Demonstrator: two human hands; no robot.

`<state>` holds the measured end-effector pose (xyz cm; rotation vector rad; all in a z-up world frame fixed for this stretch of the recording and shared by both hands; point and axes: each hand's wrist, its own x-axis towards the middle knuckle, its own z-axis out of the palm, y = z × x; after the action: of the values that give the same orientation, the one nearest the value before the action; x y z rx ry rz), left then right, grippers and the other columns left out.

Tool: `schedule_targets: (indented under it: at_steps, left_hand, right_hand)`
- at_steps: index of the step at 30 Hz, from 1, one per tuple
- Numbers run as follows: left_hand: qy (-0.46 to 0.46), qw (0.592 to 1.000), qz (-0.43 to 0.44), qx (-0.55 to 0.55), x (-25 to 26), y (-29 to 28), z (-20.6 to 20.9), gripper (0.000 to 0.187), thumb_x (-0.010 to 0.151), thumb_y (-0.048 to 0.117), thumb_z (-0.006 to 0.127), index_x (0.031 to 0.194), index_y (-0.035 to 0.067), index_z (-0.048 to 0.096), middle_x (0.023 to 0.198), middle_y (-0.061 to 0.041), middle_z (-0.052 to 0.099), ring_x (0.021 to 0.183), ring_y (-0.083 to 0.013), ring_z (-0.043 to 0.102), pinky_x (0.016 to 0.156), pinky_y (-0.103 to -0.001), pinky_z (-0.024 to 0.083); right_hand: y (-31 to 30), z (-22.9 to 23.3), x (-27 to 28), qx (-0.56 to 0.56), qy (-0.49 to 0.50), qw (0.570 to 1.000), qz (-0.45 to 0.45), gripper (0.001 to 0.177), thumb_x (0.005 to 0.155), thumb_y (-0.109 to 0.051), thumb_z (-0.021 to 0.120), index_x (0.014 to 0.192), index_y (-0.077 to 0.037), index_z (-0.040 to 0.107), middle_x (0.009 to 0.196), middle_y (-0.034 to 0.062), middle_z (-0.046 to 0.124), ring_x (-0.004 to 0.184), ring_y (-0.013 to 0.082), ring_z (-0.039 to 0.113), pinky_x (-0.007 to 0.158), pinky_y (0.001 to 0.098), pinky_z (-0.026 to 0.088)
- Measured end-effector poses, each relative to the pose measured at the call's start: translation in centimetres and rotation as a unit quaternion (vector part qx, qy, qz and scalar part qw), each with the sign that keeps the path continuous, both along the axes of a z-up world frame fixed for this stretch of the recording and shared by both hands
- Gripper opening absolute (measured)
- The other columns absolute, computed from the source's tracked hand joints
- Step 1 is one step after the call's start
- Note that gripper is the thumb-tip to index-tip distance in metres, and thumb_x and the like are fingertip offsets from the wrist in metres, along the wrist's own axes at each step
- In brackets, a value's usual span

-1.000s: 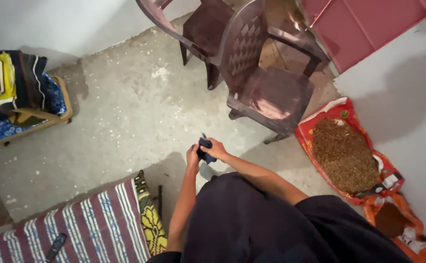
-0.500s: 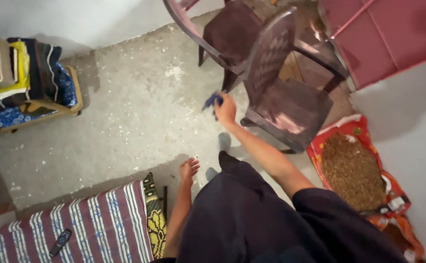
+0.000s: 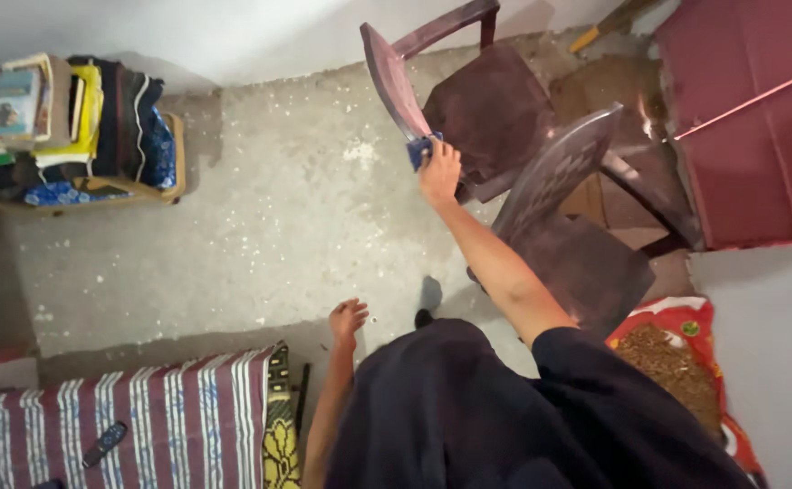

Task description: The person wipes several plastic chairs with a dark cloth, moving them around the room to access different surfaces. The person also briefly handles a stack of books and notebooks on a bed before returning to cleaning the chairs.

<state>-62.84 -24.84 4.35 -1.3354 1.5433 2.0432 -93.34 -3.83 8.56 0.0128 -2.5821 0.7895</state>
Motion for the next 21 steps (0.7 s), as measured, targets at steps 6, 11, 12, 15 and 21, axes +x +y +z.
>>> schedule_targets:
  at_steps: [6,11,12,15,21]
  left_hand:
    - [0.029,0.998,-0.043,-0.022,-5.5,1.4,-0.3,0.028,0.094,0.027,0.067,0.112,0.006,0.070,0.095,-0.012,0.078,0.074,-0.0192,0.074,0.059,-0.029,0.052]
    - [0.096,0.994,-0.041,-0.007,-9.5,0.4,-1.4,0.026,0.100,0.021,0.072,0.106,-0.004,0.071,0.089,-0.014,0.075,0.069,-0.0159,0.067,0.057,-0.028,0.051]
    - [0.086,0.995,-0.043,-0.001,-10.4,0.2,-1.5,0.023,0.099,0.021,0.069,0.107,-0.001,0.071,0.089,-0.012,0.076,0.070,-0.0154,0.069,0.057,-0.027,0.052]
    - [0.059,0.997,-0.056,0.010,-14.1,-1.1,-2.0,0.020,0.097,0.020,0.064,0.108,0.005,0.071,0.089,-0.009,0.078,0.069,-0.0147,0.072,0.056,-0.025,0.053]
    - [0.047,0.992,-0.115,-0.009,-24.3,-6.2,-3.0,0.022,0.099,0.020,0.062,0.106,0.002,0.071,0.089,-0.010,0.078,0.067,-0.0156,0.072,0.056,-0.027,0.053]
  right_hand:
    - [-1.4,-2.3,-2.8,0.086,-0.069,0.994,0.024,0.059,0.091,-0.037,0.071,0.132,0.001,0.054,0.124,0.0232,0.059,0.115,0.0409,0.052,0.099,0.0540,0.040]
    - [-2.5,-1.5,-6.4,0.118,-0.074,0.988,0.072,0.057,0.095,-0.036,0.071,0.136,0.000,0.054,0.127,0.0216,0.059,0.122,0.0391,0.053,0.104,0.0532,0.040]
    - [-3.1,-1.4,-7.1,0.119,-0.067,0.988,0.075,0.057,0.094,-0.036,0.071,0.135,0.000,0.054,0.127,0.0222,0.059,0.121,0.0395,0.053,0.104,0.0529,0.040]
    - [-5.1,-1.2,-9.1,0.123,-0.060,0.987,0.080,0.057,0.093,-0.034,0.071,0.136,0.001,0.055,0.126,0.0236,0.059,0.120,0.0404,0.053,0.104,0.0517,0.040]
    - [-9.9,-1.5,-15.8,0.147,-0.055,0.987,0.034,0.059,0.092,-0.035,0.071,0.133,0.003,0.055,0.125,0.0253,0.059,0.116,0.0410,0.054,0.101,0.0500,0.042]
